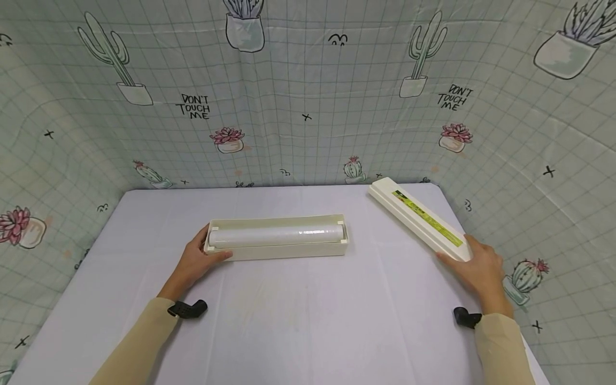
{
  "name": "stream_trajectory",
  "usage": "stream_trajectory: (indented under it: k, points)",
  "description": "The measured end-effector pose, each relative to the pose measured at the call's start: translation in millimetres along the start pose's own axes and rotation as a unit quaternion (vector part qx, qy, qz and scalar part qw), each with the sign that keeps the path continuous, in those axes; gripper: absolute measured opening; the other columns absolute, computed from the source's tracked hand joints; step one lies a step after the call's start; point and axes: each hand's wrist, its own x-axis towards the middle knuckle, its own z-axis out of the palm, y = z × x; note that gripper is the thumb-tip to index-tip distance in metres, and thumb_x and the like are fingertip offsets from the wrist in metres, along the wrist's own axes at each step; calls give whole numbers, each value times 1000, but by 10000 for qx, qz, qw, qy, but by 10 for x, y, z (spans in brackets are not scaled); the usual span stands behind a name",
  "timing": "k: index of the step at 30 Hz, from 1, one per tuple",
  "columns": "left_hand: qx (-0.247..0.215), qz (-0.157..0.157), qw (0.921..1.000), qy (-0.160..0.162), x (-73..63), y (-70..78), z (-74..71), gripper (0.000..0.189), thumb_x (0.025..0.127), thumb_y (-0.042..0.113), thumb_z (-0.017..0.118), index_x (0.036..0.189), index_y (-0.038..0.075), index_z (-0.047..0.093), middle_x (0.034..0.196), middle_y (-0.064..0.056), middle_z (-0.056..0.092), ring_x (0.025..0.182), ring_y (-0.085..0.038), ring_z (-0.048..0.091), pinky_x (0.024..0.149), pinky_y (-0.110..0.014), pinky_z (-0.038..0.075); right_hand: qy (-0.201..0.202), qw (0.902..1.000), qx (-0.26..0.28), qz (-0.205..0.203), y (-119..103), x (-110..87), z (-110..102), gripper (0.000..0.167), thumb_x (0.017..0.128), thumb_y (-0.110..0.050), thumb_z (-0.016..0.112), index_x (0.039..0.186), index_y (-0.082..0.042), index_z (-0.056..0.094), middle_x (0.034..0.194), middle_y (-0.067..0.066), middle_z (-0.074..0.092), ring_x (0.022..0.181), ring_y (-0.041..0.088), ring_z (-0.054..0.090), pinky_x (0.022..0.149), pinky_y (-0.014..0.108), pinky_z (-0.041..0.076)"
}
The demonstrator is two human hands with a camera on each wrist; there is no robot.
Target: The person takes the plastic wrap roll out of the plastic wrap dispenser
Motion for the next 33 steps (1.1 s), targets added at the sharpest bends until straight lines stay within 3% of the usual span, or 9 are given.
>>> stream_trajectory:
  k: [8,25,33]
  points:
    - [45,16,10000,8,9,14,11,107,86,28,87,167,19,17,158,-14,43,137,-33,52,112,-50,43,12,10000,-1,28,11,25,-20,87,88,-51,76,149,4,46,127,45,50,109,59,46,82,67,34]
    - [102,-22,9999,89,46,42,43,107,85,27,88,166,16,19,156,-16,45,136,-34,52,111,-50,43,-281,9986,136,421,2,126,-27,95,90,-57,72,155,2,39,134,44,44,115,60,37,85,68,29]
    - [82,-54,9999,114,35,73,52,106,85,27,88,166,17,20,156,-14,46,136,-32,53,110,-47,45,-350,9986,94,394,23,208,-34,95,90,-58,72,155,4,38,136,43,45,113,58,37,83,65,27]
